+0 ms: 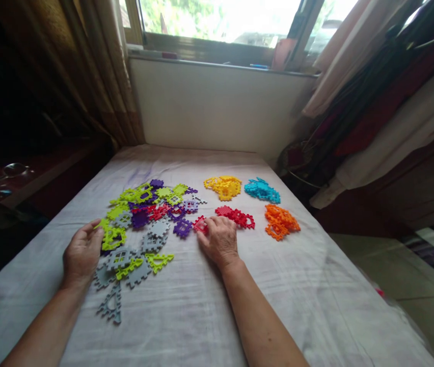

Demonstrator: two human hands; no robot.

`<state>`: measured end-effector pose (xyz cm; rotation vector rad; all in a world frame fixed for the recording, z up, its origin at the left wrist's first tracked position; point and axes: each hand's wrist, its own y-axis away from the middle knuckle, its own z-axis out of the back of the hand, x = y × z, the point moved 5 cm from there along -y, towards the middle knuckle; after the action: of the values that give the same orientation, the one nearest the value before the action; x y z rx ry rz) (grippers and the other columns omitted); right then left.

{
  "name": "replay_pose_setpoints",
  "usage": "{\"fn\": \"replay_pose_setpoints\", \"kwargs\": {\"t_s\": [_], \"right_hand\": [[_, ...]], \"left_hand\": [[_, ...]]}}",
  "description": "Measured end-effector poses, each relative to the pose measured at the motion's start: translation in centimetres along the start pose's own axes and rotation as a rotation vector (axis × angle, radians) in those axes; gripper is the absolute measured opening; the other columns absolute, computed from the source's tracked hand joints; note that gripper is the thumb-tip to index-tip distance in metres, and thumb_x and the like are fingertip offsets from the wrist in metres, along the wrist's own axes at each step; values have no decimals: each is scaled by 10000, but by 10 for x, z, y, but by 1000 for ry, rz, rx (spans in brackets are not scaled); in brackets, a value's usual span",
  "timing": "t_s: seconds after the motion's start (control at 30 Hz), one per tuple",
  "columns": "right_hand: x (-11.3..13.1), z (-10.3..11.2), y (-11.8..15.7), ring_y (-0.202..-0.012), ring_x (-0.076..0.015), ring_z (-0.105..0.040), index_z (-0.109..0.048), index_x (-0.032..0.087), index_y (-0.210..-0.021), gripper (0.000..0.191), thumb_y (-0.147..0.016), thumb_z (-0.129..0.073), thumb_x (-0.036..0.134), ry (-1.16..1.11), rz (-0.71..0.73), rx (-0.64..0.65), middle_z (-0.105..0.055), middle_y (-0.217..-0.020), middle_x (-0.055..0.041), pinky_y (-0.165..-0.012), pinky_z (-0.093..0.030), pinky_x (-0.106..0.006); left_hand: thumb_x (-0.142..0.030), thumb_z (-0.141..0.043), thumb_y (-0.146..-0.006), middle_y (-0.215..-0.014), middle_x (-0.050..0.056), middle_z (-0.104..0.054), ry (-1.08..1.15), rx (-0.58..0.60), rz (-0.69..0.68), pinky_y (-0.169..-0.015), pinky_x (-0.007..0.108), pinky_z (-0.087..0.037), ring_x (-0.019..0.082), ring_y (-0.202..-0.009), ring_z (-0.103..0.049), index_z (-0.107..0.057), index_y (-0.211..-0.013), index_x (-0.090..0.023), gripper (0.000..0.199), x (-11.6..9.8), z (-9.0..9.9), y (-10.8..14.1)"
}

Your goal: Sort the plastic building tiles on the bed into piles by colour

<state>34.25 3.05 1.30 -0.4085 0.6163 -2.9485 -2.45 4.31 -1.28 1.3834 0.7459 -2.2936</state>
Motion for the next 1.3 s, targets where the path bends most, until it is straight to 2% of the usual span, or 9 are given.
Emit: {"fn": "replay_pose_setpoints", "kwargs": {"t_s": [0.13,0.27,0.47,0.63,0.77,0.87,1.0,1.13,1.3], "right_hand": [[-43,16,-4,-1100,-276,-541,-681,205,-1115,346,-890,-559,438,38,-194,-181,-675,-1207,-106,-965,-327,-403],[-84,16,-2,-1047,-288,-551,-691,179,-1086,378,-884,-541,460,79,-410,-223,-685,-1136,-128,-929,-360,-421],[-94,8,2,-1048,-296,-545,-715,185,-1044,364,-879,-540,459,89,-458,-189,-685,-1135,-125,-931,-372,-443],[-45,13,-9,-1178,-294,-502,-703,205,-1099,338,-920,-508,415,50,-213,-274,-615,-1301,-126,-993,-351,-442],[24,-13,-32,-1270,-272,-471,-658,226,-1226,360,-931,-526,383,-37,51,-97,-589,-1362,-113,-1055,-329,-412],[61,-37,-43,-1346,-297,-412,-613,245,-1307,431,-915,-565,417,-58,128,58,-534,-1437,-113,-1078,-315,-447],[76,-48,-34,-1324,-291,-438,-677,253,-1197,337,-915,-572,404,-122,149,102,-588,-1381,-88,-1071,-324,-457],[79,-37,-6,-1177,-248,-552,-721,228,-1007,217,-920,-577,365,-217,157,64,-676,-1229,-78,-1011,-369,-405],[95,-22,6,-1019,-190,-629,-704,233,-966,169,-921,-582,343,-329,204,73,-728,-1098,-49,-929,-397,-348]], "left_hand": [[-462,-566,-765,-1047,79,-718,-5,7,2,-959,438,-522,256,-1010,-678,-654,-1168,-206,485,3,0,-1],[-459,-569,-772,-1040,77,-717,13,8,-9,-949,427,-527,246,-990,-679,-657,-1154,-205,467,5,-2,-2],[-443,-561,-763,-1031,83,-720,-8,8,-4,-941,404,-530,240,-985,-685,-657,-1142,-190,465,-1,-2,0],[-448,-561,-751,-1042,81,-730,12,-20,-40,-915,370,-535,228,-974,-692,-666,-1107,-190,452,-4,-2,1],[-446,-558,-758,-1063,79,-734,39,-19,-60,-913,347,-530,215,-982,-695,-665,-1104,-190,443,-3,-3,1],[-433,-559,-764,-1046,72,-739,49,-32,-67,-867,318,-545,203,-964,-699,-667,-1096,-194,423,-4,-2,2],[-421,-565,-752,-1025,73,-742,47,-38,-63,-826,306,-558,203,-950,-703,-669,-1080,-190,414,-6,-1,3],[-408,-563,-768,-1034,68,-739,43,-31,-89,-828,304,-560,200,-964,-700,-667,-1075,-198,386,-8,-2,3],[-397,-565,-766,-1048,68,-740,54,-36,-90,-829,304,-561,198,-963,-705,-668,-1075,-201,380,-7,-3,3]]}}
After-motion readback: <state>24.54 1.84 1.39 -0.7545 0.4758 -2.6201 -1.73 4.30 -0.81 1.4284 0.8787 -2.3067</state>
